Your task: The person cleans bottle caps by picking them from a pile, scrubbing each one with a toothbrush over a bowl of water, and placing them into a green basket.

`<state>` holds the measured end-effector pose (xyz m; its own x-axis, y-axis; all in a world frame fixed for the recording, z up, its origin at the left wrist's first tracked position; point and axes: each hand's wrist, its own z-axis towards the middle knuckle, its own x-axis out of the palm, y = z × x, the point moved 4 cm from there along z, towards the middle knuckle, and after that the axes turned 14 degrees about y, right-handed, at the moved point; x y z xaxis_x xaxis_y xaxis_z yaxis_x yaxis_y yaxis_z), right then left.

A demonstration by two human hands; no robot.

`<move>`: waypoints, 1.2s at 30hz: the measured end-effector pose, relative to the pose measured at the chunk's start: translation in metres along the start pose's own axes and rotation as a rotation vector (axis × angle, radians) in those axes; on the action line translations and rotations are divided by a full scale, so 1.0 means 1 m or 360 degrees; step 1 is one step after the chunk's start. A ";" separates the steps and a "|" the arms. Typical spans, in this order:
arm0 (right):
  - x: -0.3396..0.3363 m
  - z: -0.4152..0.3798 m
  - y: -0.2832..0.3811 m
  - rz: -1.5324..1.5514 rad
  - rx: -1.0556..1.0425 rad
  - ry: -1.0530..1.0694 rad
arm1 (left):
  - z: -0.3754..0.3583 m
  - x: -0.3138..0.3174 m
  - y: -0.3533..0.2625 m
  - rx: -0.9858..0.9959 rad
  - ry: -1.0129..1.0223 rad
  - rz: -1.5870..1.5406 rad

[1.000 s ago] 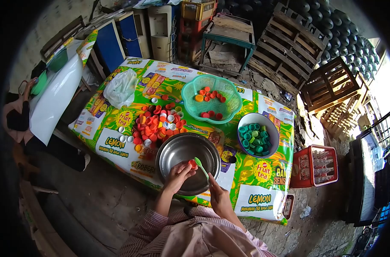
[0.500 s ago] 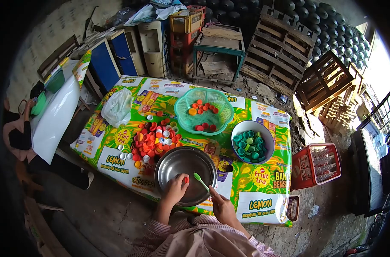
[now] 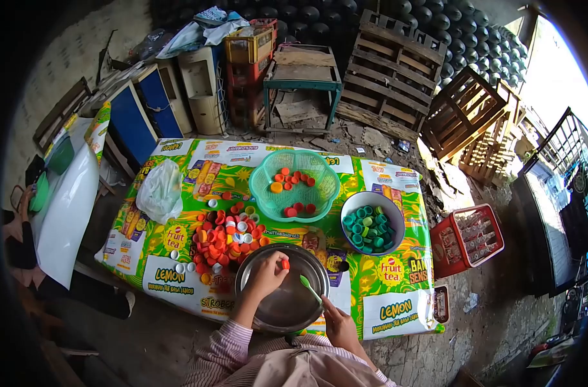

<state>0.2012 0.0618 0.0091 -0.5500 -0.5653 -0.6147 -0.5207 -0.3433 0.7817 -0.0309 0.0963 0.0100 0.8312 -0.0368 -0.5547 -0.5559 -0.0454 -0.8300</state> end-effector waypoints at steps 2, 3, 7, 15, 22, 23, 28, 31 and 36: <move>0.004 -0.001 0.004 0.0032 0.0023 -0.0096 | 0.044 -0.025 -0.002 0.0096 -0.0051 0.0008; 0.007 -0.004 0.008 0.0020 0.0033 -0.0118 | 0.074 -0.033 0.007 0.0280 -0.0133 -0.0130; 0.017 -0.016 0.018 0.0005 0.0202 -0.0220 | 0.165 -0.069 0.032 0.0190 -0.0343 0.0166; 0.044 -0.019 0.037 0.0058 0.0431 -0.0218 | 0.083 -0.090 0.062 0.0272 -0.0674 -0.0233; 0.065 -0.010 0.053 0.0012 0.0277 -0.0326 | -0.013 -0.114 0.092 0.0315 -0.0577 0.0349; 0.065 -0.010 0.056 -0.0015 0.0367 -0.0277 | -0.017 -0.113 0.092 0.0318 -0.0528 0.0464; 0.065 -0.001 0.075 -0.0021 0.0361 -0.0314 | -0.016 -0.085 0.088 0.0143 -0.0080 0.0792; 0.069 0.003 0.078 -0.0032 0.0338 -0.0348 | 0.008 -0.070 0.105 0.0296 -0.0155 0.0775; 0.073 0.002 0.086 -0.0087 0.0316 -0.0401 | 0.048 -0.050 0.109 0.0387 -0.0103 0.0876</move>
<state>0.1149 -0.0073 0.0311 -0.6491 -0.3378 -0.6816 -0.6577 -0.2011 0.7260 -0.1329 0.1409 -0.0549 0.4249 0.0710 -0.9025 -0.8935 0.1927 -0.4055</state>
